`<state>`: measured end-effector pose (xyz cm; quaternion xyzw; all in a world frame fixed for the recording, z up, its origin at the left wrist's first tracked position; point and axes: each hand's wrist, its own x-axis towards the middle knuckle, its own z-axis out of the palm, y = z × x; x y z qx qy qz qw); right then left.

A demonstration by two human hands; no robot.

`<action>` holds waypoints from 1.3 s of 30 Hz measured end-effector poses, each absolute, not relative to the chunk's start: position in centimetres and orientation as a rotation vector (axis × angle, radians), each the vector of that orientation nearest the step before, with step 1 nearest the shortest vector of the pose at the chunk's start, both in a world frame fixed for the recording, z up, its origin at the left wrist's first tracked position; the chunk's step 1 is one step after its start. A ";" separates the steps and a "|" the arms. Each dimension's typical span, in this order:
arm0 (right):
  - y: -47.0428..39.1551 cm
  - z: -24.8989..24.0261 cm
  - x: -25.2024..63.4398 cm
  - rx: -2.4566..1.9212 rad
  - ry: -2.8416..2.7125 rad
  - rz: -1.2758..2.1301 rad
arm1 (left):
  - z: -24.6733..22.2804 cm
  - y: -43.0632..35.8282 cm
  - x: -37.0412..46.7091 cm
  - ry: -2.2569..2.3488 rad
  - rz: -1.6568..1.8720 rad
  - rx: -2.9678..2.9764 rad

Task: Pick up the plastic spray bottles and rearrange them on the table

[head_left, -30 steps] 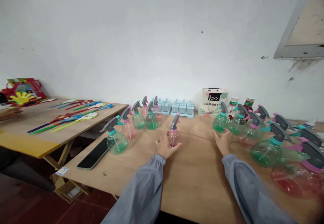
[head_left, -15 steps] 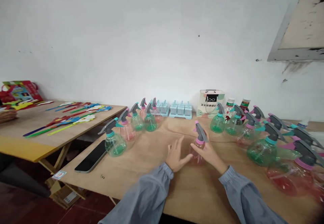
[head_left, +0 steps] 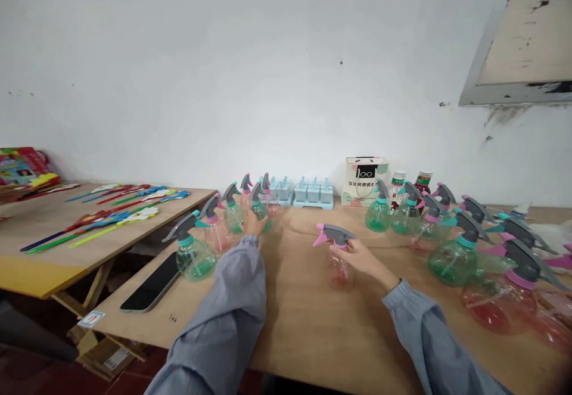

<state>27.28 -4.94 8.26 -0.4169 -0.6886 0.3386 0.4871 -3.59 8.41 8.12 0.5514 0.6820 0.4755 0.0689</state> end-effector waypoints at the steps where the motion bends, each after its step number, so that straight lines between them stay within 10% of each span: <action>1: -5.2 8.3 27.3 -1.023 -1.656 0.791 | 7.9 8.2 -3.3 2.076 1.405 1.655; 39: -6.3 6.5 30.1 -1.076 -1.140 0.770 | 1.5 -1.2 2.9 1.373 1.375 2.049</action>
